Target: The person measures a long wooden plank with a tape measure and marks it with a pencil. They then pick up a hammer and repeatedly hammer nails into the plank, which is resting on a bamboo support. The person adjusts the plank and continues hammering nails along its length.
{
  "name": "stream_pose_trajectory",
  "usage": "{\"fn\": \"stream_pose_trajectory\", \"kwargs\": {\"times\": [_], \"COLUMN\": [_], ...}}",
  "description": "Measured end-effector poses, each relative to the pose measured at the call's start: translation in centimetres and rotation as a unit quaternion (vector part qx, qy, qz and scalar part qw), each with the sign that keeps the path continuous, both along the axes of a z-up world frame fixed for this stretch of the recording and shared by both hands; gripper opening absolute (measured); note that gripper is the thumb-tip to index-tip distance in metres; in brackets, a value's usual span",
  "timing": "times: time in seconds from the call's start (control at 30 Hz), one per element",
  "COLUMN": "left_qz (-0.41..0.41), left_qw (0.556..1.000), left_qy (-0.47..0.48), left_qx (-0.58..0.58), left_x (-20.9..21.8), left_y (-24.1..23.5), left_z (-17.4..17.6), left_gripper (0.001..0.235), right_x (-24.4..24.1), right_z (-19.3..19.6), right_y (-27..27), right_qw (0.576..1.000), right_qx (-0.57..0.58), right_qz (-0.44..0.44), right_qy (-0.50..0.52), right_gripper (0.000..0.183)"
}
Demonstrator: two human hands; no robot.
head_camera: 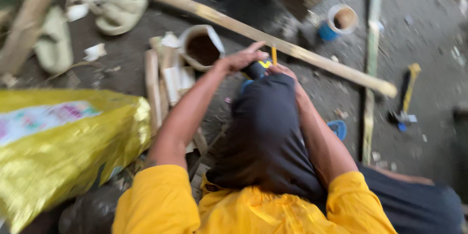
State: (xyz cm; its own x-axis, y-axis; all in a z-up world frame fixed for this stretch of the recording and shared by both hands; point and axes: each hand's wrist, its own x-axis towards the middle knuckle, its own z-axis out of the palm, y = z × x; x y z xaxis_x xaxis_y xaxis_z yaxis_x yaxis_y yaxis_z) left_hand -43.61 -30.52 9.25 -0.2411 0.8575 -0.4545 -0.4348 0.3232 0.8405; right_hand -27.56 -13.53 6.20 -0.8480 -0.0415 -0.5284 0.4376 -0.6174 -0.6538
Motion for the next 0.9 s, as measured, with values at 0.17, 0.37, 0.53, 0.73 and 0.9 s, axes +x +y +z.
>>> {"fn": "stream_pose_trajectory", "kwargs": {"times": [0.17,0.37,0.53,0.73,0.9], "left_qz": [-0.228,-0.301,-0.380,-0.335,-0.316], "left_qw": [0.968,0.930,0.856,0.798,0.719], "left_qy": [0.079,0.149,0.273,0.370,0.469], "left_qx": [-0.064,-0.151,-0.217,-0.338,-0.405], "left_x": [1.5,2.8,0.4,-4.6,-6.5], "left_y": [5.2,10.7,16.8,16.9,13.2], "left_z": [-3.2,-4.7,-4.3,-4.3,-6.9], "left_gripper": [0.095,0.090,0.088,0.070,0.073], "right_x": [3.5,4.9,8.8,23.1,32.7], "right_z": [1.1,-1.3,-4.6,-10.6,-15.0], "right_y": [1.9,6.0,13.7,31.3,40.3], "right_qw": [0.992,0.986,0.968,0.868,0.745], "right_qx": [-0.005,0.122,0.160,0.151,0.167], "right_qz": [-0.046,-0.010,-0.137,-0.437,-0.581], "right_qy": [-0.114,-0.111,-0.133,-0.180,-0.283], "right_gripper": [0.014,0.017,0.023,0.018,0.023]}}
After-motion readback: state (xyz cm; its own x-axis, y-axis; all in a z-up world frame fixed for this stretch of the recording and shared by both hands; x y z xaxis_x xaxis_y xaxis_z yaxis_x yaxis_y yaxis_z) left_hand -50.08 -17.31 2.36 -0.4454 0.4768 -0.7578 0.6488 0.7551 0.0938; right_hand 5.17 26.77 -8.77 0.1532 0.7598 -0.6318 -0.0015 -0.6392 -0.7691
